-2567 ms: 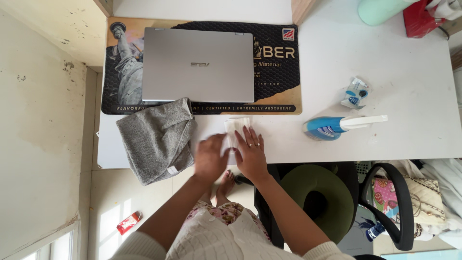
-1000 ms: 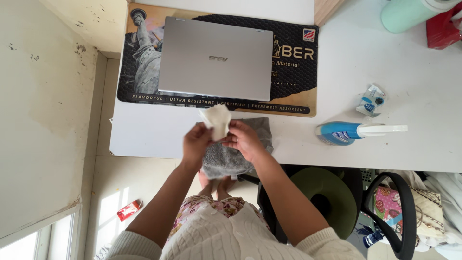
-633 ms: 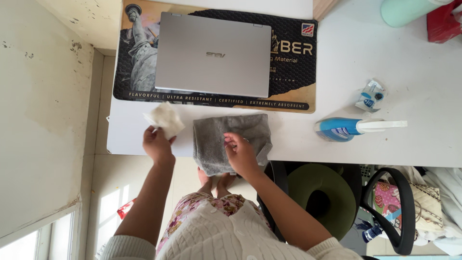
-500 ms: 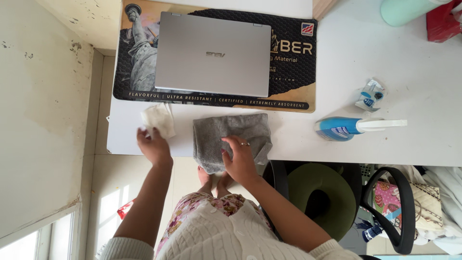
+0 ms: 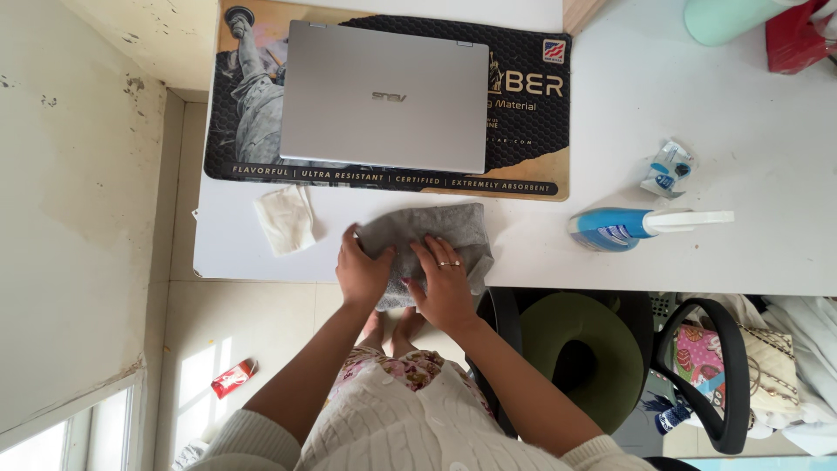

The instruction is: The person cleans a white desk surface using a gray cloth and a spray bottle. They move a laptop to the side to wipe the area underneath, then return the laptop to its original position. The person continues to wipe the desk with a white wipe and the gray cloth, applying spray cleaner as needed.

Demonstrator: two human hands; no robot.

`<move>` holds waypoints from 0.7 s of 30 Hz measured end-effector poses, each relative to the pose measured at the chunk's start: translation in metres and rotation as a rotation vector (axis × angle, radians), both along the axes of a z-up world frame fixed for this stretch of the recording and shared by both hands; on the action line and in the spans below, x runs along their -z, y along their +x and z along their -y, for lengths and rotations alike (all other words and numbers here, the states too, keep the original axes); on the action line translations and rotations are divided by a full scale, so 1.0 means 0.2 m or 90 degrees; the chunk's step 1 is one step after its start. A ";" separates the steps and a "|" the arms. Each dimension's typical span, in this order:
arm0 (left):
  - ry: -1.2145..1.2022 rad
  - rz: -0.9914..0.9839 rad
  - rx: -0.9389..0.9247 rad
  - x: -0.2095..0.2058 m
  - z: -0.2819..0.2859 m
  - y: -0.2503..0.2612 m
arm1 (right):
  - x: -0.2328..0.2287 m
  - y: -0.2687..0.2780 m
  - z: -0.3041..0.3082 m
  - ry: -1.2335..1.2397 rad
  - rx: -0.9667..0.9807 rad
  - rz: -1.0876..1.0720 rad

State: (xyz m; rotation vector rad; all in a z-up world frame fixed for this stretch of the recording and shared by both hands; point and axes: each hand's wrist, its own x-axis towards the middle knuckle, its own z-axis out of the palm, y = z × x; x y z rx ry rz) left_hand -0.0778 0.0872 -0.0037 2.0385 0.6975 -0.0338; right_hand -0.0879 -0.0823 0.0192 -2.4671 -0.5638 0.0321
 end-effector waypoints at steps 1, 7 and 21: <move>0.004 -0.015 0.021 -0.02 -0.01 0.01 | 0.01 0.00 0.01 0.030 0.008 -0.007; -0.166 0.058 0.069 -0.17 -0.06 -0.01 | 0.05 -0.03 0.04 0.146 0.140 0.077; -0.751 0.119 0.246 -0.42 -0.13 -0.02 | 0.18 -0.13 0.19 0.848 0.075 -0.382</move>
